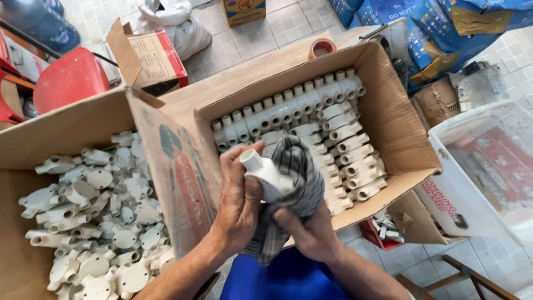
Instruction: The person sorts through white electrical boxes, wiping them with a cloth and arranging them into neat rows within a cardboard container.
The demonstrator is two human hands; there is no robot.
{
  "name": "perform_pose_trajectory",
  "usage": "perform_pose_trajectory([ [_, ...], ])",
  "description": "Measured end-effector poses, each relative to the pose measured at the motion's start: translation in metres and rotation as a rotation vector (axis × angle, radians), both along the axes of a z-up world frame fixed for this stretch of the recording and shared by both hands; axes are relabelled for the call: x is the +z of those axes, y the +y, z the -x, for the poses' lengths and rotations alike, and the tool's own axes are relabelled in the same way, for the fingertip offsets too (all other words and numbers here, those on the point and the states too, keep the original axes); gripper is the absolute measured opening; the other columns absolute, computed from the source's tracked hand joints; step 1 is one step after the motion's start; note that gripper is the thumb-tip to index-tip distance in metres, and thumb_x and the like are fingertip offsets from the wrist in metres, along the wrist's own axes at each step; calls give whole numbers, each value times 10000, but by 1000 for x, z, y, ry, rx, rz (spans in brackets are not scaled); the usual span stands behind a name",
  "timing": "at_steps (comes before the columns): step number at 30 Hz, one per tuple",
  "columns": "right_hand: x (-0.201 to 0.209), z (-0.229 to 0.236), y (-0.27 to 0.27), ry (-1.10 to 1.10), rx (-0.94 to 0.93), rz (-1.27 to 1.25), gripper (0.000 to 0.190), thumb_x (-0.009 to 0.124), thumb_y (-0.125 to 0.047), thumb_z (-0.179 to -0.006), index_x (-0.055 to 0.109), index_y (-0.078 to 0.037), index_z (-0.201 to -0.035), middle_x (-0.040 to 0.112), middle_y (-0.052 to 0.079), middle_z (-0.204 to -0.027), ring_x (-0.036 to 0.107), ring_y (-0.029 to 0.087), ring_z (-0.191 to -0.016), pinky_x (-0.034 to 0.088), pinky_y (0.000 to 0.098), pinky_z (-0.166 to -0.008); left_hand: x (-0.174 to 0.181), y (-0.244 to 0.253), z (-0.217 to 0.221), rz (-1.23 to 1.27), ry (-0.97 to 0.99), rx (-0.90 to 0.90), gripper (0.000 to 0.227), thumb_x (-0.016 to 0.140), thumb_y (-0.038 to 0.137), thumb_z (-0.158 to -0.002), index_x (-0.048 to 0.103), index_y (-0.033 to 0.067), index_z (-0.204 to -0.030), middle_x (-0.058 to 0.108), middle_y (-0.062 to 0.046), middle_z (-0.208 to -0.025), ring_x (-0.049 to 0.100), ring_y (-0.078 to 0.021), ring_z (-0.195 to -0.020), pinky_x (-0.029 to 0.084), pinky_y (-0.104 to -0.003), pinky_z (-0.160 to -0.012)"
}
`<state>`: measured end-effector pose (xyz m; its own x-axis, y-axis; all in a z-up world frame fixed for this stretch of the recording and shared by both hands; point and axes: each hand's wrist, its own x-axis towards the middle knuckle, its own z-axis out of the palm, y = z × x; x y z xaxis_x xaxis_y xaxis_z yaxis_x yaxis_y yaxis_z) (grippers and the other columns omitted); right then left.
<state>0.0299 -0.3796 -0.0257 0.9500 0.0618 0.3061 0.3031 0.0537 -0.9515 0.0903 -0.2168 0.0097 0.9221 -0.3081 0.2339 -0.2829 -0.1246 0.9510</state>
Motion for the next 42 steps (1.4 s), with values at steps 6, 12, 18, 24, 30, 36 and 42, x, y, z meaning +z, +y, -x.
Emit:
perform_pose_trajectory([
  [6,-13,-20,-72,173,-334,440,663,760,-615,-815,725,-68,-1188,808,71,-1012,776,210,-904,618,350,-817,-20,-32,-7,-171,210,-100,525,555,382,-1064,481,45,-1460,669,-66,-1169,637,-164,-962,525,-311,-881],
  [12,-25,-25,-106,323,-461,136,471,764,-412,-894,746,28,-1062,813,118,-893,815,229,-779,725,321,-635,-23,-61,-11,-316,125,278,527,697,386,-959,605,35,-1341,804,-114,-1013,762,-174,-733,675,-317,-585],
  [18,-30,-29,-115,-77,-205,427,674,624,-461,-1012,556,125,-1339,284,292,-1538,474,438,-1434,382,509,-1279,-10,-101,2,-111,304,12,404,503,318,-1085,560,40,-1372,755,-70,-984,745,-127,-782,676,-287,-683],
  [24,-34,-41,-155,87,-395,530,244,759,-193,-993,680,-20,-1145,646,85,-923,604,221,-770,529,370,-697,-22,-79,-5,-437,27,34,381,526,338,-1090,610,-6,-1230,751,-124,-849,679,-171,-562,567,-270,-387],
  [30,-26,-48,-150,152,-298,261,173,787,-192,-968,727,-30,-956,720,96,-777,783,202,-634,648,356,-607,-43,-19,-75,-925,-329,489,401,582,293,-1151,654,4,-1420,699,-253,-710,722,-384,-543,617,-502,-472],
  [36,-17,-49,-151,101,-275,280,176,747,-197,-1000,716,-39,-929,687,88,-799,767,197,-632,651,356,-596,-94,23,-111,-1486,-410,510,629,869,518,-900,711,124,-1365,746,-94,-718,704,-171,-578,573,-310,-541],
  [42,-4,-50,-149,92,-298,289,154,768,-187,-980,734,-45,-931,675,65,-797,773,180,-645,649,334,-599,-105,39,-119,-1624,-633,506,504,842,641,-875,819,244,-1185,689,-45,-833,610,-203,-847,493,-321,-681],
])
